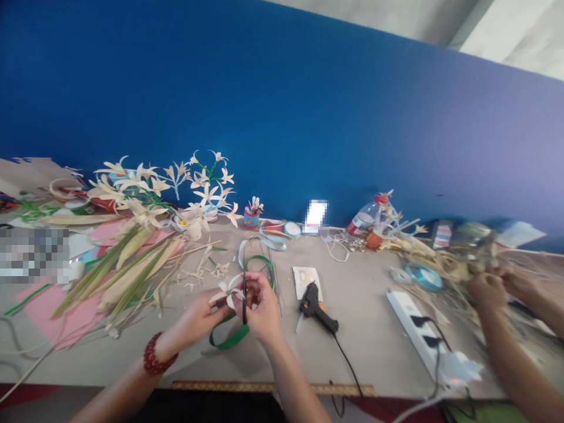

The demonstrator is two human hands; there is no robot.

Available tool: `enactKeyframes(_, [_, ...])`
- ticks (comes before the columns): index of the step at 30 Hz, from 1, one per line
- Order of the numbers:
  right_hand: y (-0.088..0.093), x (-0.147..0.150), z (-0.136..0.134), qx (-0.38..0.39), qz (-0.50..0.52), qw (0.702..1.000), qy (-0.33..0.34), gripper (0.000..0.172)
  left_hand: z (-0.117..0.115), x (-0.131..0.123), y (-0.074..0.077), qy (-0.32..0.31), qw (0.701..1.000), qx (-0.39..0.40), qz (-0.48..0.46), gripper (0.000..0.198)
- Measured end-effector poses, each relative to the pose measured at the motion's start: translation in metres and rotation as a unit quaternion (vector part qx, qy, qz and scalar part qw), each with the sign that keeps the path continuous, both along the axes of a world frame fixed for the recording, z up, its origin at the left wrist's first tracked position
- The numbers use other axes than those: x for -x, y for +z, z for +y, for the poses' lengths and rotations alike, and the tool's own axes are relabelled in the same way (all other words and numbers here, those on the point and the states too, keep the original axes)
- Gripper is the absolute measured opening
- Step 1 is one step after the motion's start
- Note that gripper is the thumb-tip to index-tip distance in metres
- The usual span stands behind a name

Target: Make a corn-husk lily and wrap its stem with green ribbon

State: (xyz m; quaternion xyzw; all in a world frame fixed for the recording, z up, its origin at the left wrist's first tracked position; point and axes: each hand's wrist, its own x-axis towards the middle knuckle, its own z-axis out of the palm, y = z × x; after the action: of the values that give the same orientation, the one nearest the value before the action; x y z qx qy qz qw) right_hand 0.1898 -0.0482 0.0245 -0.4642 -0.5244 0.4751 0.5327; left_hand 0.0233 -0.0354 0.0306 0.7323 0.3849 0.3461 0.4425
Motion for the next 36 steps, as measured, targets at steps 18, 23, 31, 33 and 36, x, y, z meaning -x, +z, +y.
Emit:
enactKeyframes(18, [-0.001,-0.019,0.041,0.009,0.042,0.995,-0.087,0.049,-0.006,0.007,-0.016,0.063,0.996,0.066,0.000,0.016])
enactKeyframes(23, [-0.014,-0.030,0.070,-0.033,-0.035,0.995,-0.093,0.045,-0.004,0.013,-0.025,0.065,0.996,0.061,0.006,0.015])
enactKeyframes(31, [-0.042,-0.029,0.146,-0.066,-0.175,0.980,-0.066,0.035,0.004,0.012,-0.050,0.081,0.996,0.037,0.006,0.016])
enactKeyframes(33, [-0.045,-0.022,0.159,-0.081,-0.221,0.971,-0.035,0.036,0.004,0.012,-0.053,0.080,0.996,0.027,0.004,0.016])
enactKeyframes(36, [-0.045,-0.007,0.175,-0.105,-0.293,0.950,0.014,0.038,0.003,0.013,-0.053,0.084,0.996,0.016,0.004,0.016])
